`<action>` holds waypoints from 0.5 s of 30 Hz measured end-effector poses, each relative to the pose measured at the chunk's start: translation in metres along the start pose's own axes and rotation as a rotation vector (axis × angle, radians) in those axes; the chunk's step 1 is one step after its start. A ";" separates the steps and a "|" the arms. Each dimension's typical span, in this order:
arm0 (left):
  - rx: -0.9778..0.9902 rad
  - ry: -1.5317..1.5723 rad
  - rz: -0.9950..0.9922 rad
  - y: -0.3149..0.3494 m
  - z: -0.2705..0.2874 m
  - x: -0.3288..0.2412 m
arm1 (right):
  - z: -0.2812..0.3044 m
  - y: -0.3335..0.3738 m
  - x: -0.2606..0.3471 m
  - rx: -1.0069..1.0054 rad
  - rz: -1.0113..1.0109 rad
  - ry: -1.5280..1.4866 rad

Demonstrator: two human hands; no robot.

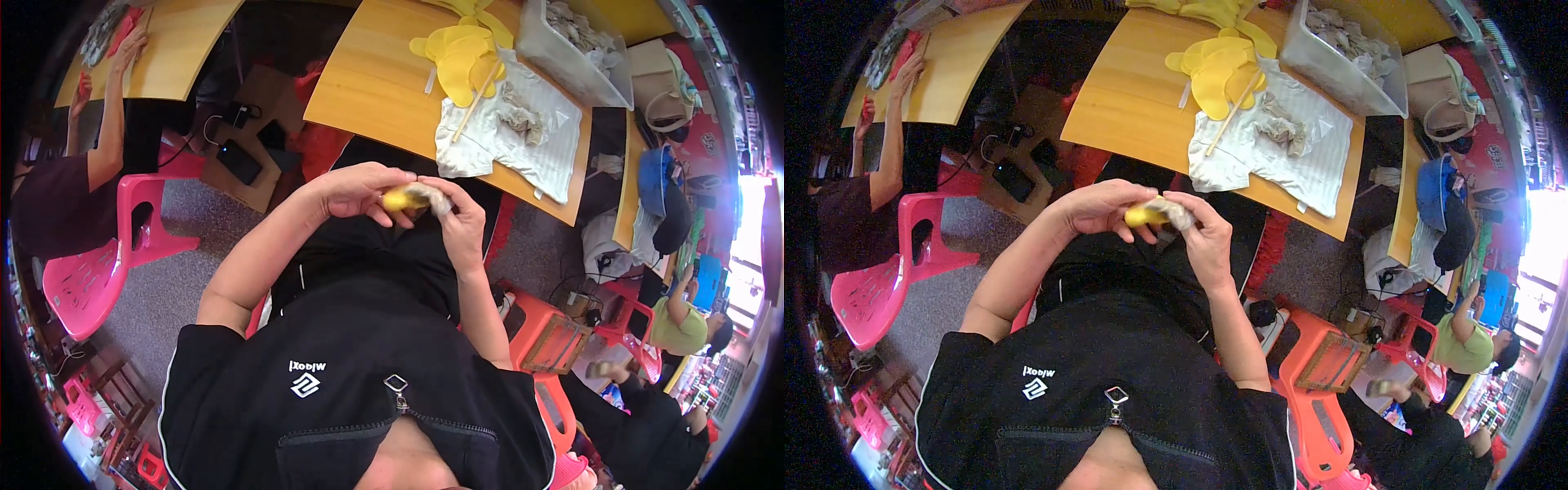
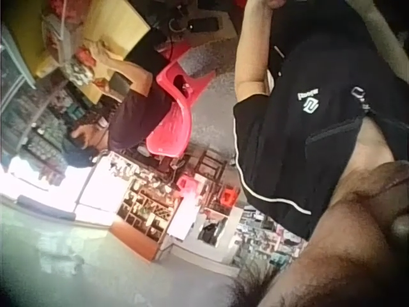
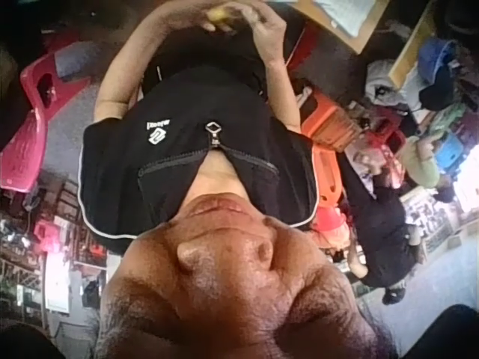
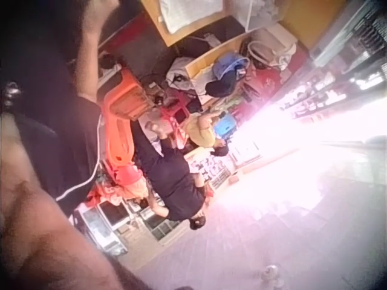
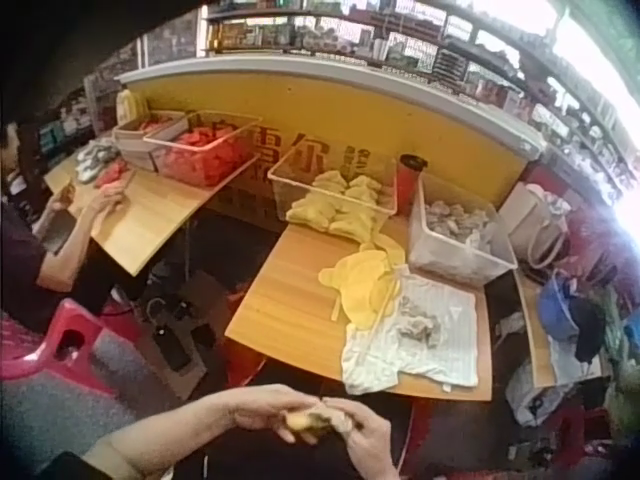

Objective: Assembling yellow plush toys by stuffing them and using a wooden stick to adjust the fabric.

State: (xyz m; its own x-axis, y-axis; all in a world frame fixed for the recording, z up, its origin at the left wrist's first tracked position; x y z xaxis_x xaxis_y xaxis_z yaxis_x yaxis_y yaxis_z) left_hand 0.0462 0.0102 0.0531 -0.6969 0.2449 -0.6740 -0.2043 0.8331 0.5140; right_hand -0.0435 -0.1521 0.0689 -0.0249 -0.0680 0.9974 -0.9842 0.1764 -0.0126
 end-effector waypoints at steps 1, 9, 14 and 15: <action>-0.030 -0.051 0.050 0.002 -0.001 -0.004 | 0.003 0.001 -0.007 -0.005 0.002 -0.001; -0.381 -0.542 -0.455 0.006 -0.007 0.004 | 0.005 0.004 -0.034 -0.171 -0.291 -0.496; -0.502 -0.427 -0.320 -0.001 -0.005 0.018 | 0.002 0.005 -0.033 -0.174 -0.256 -0.515; -0.501 -0.427 -0.320 -0.002 -0.004 0.020 | 0.002 0.005 -0.034 -0.175 -0.256 -0.515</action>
State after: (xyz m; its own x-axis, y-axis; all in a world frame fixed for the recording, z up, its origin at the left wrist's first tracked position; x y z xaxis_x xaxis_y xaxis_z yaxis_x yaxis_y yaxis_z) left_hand 0.0296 0.0116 0.0410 -0.2424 0.2852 -0.9273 -0.7143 0.5944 0.3695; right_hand -0.0474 -0.1505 0.0347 0.0845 -0.5892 0.8036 -0.9277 0.2479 0.2793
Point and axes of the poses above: each hand's wrist, its own y-axis away from the middle knuckle, its own z-axis out of the back of the hand, x = y × z, the point moved 2 cm from there along -y, towards the middle knuckle, and after that the axes turned 12 degrees about -y, right-handed, at the moved point
